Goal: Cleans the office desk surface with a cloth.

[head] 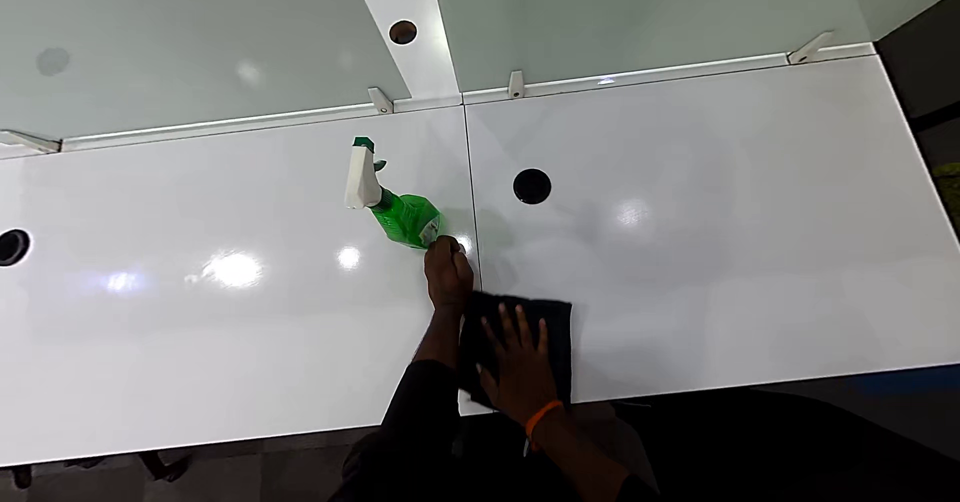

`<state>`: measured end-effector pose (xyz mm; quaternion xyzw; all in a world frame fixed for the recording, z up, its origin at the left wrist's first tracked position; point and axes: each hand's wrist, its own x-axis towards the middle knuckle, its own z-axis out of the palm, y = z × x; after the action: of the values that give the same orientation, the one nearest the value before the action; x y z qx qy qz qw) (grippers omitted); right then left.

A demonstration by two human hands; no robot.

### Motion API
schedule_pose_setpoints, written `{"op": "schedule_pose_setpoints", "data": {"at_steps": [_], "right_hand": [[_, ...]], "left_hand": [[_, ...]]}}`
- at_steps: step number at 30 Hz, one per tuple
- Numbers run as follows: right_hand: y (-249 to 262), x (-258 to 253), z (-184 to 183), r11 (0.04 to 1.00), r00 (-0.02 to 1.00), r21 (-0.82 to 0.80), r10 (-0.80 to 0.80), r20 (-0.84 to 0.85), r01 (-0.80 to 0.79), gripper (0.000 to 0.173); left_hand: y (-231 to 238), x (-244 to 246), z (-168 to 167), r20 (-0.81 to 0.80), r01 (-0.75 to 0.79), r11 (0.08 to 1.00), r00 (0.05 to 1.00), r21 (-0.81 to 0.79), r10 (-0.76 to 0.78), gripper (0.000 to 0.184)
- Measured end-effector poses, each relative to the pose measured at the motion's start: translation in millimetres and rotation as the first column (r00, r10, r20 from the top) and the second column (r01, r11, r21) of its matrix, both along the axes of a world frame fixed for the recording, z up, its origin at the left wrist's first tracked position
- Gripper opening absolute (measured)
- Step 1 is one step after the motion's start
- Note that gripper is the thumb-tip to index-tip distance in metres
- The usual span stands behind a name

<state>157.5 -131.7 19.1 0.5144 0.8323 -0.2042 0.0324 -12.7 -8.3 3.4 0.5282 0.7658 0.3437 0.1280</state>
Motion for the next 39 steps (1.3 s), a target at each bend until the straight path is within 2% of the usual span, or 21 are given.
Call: {"op": "schedule_pose_setpoints", "data": {"at_steps": [4,7,11,14,17,19,21,24,29,32,36,39], "right_hand": [[-24,42,7,0.993,0.993,-0.031,0.112,-0.036,-0.113,0.069],[-12,95,5,0.996,0.996,0.038,0.085,-0.038,-0.083,0.071],[12,179,0,0.968,0.990,0.222,-0.130,0.057,0.114,0.077],[30,208,-2,0.896,0.914,0.274,-0.391,0.107,0.351,0.080],[51,187,-2,0.762,0.770,0.288,-0.629,0.112,0.581,0.081],[69,159,-4,0.703,0.698,0.281,-0.703,0.135,0.654,0.081],[89,126,-3,0.728,0.720,0.269,-0.678,0.147,0.631,0.081],[121,74,-5,0.803,0.810,0.253,-0.577,0.103,0.540,0.079],[174,7,-9,0.890,0.905,0.228,-0.420,0.067,0.396,0.079],[194,1,-9,0.902,0.923,0.221,-0.384,0.012,0.372,0.075],[215,1,-12,0.862,0.899,0.255,-0.419,-0.123,0.437,0.064],[246,-7,-15,0.830,0.872,0.271,-0.445,-0.204,0.488,0.068]], "left_hand": [[2,2,0,-0.045,-0.007,0.999,0.999,-0.033,0.005,0.027],[1,4,1,-0.053,-0.009,0.999,0.999,-0.041,0.007,0.027],[0,5,2,-0.075,-0.008,0.996,0.997,-0.090,0.001,0.028],[1,5,1,-0.097,-0.021,0.996,0.995,-0.090,0.012,0.027],[3,5,2,-0.103,-0.022,0.994,0.995,-0.108,0.010,0.026],[4,6,1,-0.119,-0.024,0.993,0.993,-0.118,0.009,0.026],[5,6,-1,-0.135,-0.024,0.992,0.991,-0.127,0.007,0.026],[6,7,2,-0.142,-0.017,0.989,0.990,-0.144,-0.004,0.027],[8,4,-3,-0.177,-0.009,0.995,0.984,-0.095,-0.008,0.027],[10,4,-4,-0.192,-0.005,0.996,0.981,-0.086,-0.012,0.029],[13,3,-2,-0.232,-0.002,0.997,0.972,-0.079,-0.016,0.030],[14,3,0,-0.233,0.002,0.994,0.972,-0.105,-0.026,0.029]]}}
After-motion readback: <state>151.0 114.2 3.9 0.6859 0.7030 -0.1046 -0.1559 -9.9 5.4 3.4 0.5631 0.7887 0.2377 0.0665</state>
